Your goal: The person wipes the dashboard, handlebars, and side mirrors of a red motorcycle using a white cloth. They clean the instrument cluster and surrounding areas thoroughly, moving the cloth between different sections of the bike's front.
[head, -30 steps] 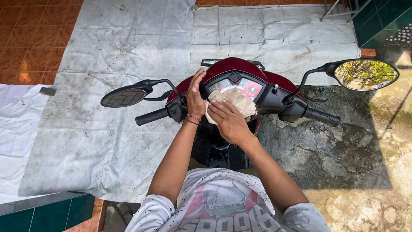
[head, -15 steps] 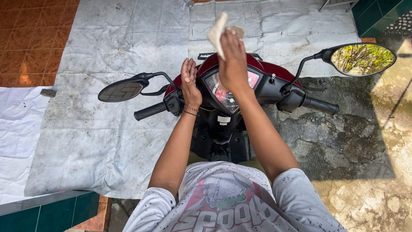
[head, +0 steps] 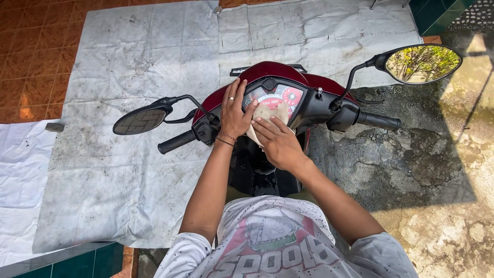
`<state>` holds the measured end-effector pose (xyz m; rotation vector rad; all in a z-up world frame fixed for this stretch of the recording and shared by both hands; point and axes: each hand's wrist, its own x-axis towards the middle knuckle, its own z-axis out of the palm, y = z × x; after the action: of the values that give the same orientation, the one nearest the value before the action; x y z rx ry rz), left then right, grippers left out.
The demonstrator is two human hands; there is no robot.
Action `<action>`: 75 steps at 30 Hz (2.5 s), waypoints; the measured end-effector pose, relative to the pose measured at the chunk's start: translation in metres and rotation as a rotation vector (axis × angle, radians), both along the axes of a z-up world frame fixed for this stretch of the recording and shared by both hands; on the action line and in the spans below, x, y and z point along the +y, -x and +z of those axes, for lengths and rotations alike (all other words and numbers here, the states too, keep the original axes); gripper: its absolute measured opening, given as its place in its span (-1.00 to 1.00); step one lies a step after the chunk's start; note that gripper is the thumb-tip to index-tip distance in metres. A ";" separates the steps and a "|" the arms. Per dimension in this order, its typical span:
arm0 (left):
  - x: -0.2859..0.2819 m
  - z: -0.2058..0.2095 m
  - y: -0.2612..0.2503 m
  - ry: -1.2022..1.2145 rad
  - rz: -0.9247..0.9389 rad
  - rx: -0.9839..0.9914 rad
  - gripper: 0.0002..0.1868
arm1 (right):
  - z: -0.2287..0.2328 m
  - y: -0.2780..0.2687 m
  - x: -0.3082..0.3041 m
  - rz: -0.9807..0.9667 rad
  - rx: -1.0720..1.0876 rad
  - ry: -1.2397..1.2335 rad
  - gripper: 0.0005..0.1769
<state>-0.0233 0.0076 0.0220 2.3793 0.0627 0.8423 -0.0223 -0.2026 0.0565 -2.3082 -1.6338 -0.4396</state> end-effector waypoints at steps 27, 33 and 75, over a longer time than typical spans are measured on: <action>0.006 0.014 -0.016 -0.056 0.212 0.258 -0.43 | -0.073 -0.006 -0.030 -0.109 0.212 -0.378 -0.26; 0.004 0.012 -0.015 -0.050 0.230 0.253 -0.42 | -0.078 0.027 -0.045 -0.182 0.565 -0.687 -0.34; -0.001 0.014 -0.010 -0.116 0.150 0.125 -0.40 | -0.056 -0.103 0.000 -0.424 0.270 -0.567 -0.42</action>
<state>-0.0132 0.0066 0.0358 2.5603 0.2512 0.7832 0.0810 -0.2026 0.0010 -2.1323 -0.7599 -0.5624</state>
